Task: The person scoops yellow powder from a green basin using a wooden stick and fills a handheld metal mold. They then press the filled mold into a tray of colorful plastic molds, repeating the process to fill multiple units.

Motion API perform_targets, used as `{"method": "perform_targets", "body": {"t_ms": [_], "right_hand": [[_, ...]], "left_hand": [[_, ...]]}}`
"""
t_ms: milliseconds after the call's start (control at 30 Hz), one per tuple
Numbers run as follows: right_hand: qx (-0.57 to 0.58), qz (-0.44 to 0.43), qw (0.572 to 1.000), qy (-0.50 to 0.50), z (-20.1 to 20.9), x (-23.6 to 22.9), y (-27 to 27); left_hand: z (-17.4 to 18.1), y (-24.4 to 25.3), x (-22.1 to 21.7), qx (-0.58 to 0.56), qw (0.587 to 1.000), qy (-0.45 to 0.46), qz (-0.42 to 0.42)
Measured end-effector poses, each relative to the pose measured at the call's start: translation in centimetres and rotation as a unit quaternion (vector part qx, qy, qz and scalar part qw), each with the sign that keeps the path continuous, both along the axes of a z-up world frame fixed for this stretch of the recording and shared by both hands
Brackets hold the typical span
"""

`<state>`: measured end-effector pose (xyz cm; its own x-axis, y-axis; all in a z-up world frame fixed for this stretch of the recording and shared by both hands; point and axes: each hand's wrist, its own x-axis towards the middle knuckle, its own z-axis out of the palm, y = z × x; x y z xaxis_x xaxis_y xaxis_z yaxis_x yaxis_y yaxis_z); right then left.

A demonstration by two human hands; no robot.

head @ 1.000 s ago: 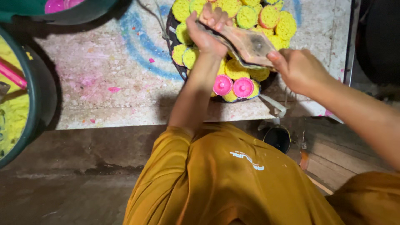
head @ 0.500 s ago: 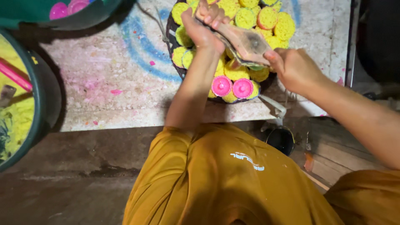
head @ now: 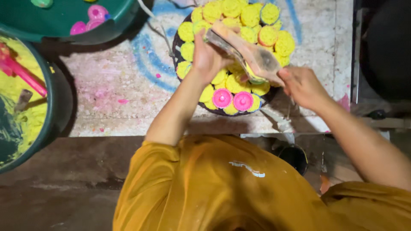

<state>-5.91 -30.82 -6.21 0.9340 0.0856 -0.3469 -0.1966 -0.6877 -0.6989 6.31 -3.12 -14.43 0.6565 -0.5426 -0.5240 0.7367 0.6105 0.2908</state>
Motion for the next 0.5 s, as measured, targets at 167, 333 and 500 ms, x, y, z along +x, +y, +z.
{"method": "perform_targets", "body": {"t_ms": [167,333,500], "right_hand": [[0.078,-0.049,0.996,-0.014,-3.0,-1.3,-1.5],[0.104,-0.082,0.986,-0.104,-4.6,-0.1,-2.0],[0.188,-0.071,0.973,-0.117,-1.8,0.7,-1.3]], "left_hand": [[-3.0,-0.9,-4.2,0.228,0.938,-0.139,-0.222],[-1.9,0.8,-8.0,0.505,0.603,-0.61,-0.096],[6.9,2.9,-10.0,0.663,0.397,-0.584,-0.249]]}}
